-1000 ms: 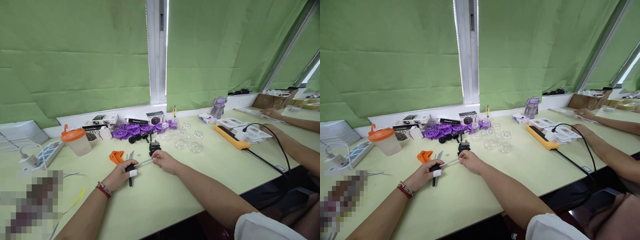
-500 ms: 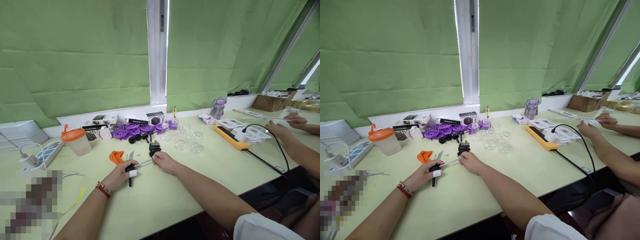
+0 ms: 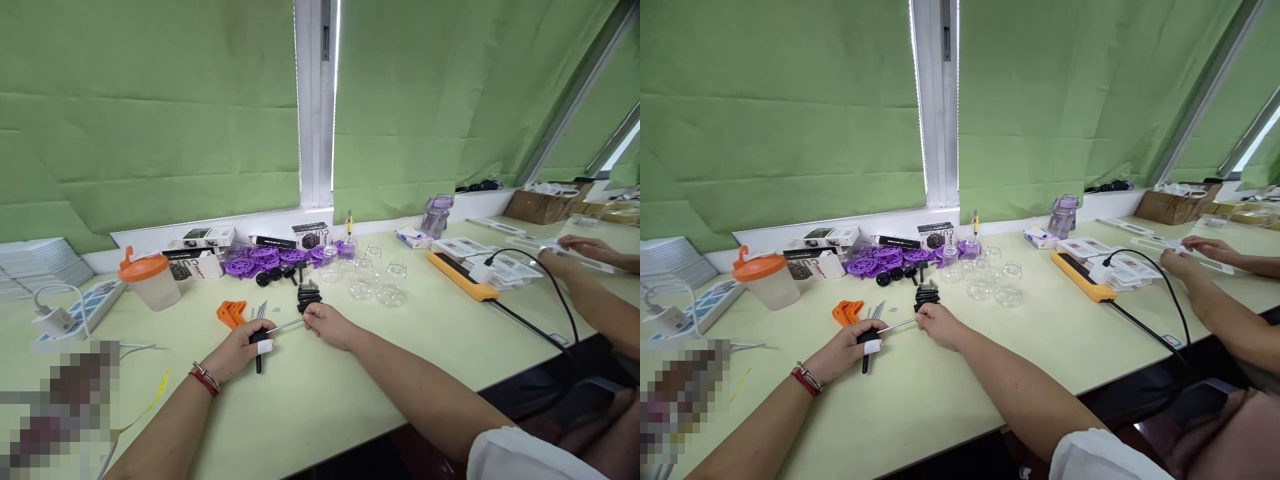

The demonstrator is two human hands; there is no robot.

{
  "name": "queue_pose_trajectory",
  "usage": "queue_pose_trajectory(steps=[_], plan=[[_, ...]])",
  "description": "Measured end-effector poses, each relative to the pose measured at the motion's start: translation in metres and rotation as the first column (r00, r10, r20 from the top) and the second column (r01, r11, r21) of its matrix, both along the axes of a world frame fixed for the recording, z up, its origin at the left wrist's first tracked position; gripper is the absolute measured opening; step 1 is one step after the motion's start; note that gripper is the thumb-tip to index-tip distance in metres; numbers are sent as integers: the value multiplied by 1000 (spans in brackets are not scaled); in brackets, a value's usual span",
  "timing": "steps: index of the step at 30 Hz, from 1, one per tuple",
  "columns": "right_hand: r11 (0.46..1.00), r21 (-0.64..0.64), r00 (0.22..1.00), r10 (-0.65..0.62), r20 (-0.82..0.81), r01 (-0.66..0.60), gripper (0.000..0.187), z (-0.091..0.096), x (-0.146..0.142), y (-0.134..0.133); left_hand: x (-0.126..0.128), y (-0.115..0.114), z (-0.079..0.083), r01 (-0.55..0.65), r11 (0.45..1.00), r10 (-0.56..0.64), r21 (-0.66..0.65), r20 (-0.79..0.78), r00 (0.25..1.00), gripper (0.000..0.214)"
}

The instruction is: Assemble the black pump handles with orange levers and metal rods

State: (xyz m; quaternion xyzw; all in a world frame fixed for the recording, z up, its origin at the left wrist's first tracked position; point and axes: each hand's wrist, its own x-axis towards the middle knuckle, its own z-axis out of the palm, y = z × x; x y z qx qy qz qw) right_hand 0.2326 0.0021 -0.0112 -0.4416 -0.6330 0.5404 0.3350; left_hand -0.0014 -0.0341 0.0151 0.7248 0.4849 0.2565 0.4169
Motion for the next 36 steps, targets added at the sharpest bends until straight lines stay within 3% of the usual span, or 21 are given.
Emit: queue_pose_trajectory(steps=[6, 18, 26, 33, 36], plan=[[1000, -4, 1000, -2, -31, 2, 4, -1, 1, 1, -1, 0, -2, -9, 1000, 9, 4, 6, 1000, 35], [1000, 2, 999, -10, 30, 10, 15, 6, 0, -3, 0, -1, 1, 7, 1000, -7, 5, -10, 1000, 35], [999, 46, 1000, 4, 13, -5, 6, -2, 1, 1, 2, -1, 2, -3, 1000, 3, 7, 1, 1000, 35], [997, 77, 998, -1, 70, -4, 24, -2, 0, 1, 0, -1, 1, 8, 1000, -8, 8, -6, 1000, 35], [999, 49, 1000, -6, 28, 5, 13, -2, 1, 1, 0, -1, 0, 1, 1000, -1, 6, 10, 1000, 34]])
